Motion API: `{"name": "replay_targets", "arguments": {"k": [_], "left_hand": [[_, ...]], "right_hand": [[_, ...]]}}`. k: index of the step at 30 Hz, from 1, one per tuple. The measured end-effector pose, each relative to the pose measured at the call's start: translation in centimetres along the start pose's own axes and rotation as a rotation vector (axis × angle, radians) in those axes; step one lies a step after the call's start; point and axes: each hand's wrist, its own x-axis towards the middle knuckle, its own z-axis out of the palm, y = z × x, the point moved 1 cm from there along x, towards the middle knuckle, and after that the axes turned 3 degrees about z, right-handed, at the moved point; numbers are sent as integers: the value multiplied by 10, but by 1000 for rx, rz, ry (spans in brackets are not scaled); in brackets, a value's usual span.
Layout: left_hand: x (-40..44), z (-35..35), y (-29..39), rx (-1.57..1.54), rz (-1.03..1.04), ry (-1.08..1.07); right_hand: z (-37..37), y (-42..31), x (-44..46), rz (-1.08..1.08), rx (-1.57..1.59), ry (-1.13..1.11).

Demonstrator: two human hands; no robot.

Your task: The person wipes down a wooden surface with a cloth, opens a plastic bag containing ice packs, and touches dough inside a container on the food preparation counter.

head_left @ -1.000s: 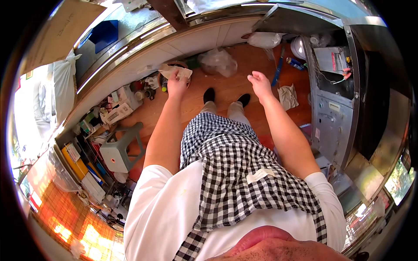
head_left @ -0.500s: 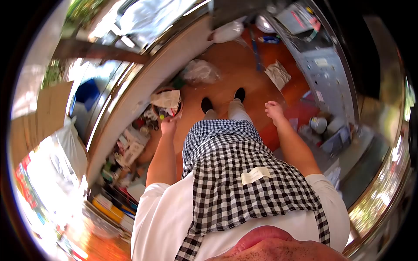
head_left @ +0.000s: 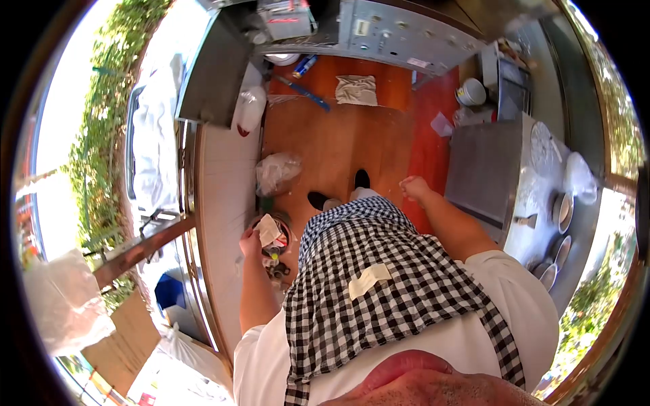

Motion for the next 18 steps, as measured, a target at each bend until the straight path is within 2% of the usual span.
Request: {"name": "replay_targets", "arguments": {"k": [1,3,6,8,11,14,16,18], "left_hand": [[-5,6,9,25,14,-5],[-8,22,22,91,27,-29],[-18,43,30,141,56,-127],[-36,59,50,162,43,-190],[-46,91,65,201,89,-209],[-55,113,80,169,125,-280],[-70,123,105,209,143,-319],[-38,130,88,204,192,-339]], "right_hand": [[-4,42,33,-176,-144,-12],[-8,78,82,-311,-184,-22],[-12,84,53,-105,147,40],[-29,44,0,148,428,62],[-41,79,17,174,449,20],[-55,111,5,274,502,117],[-58,144,12,306,541,92],[-57,144,16,327,545,129]]}}
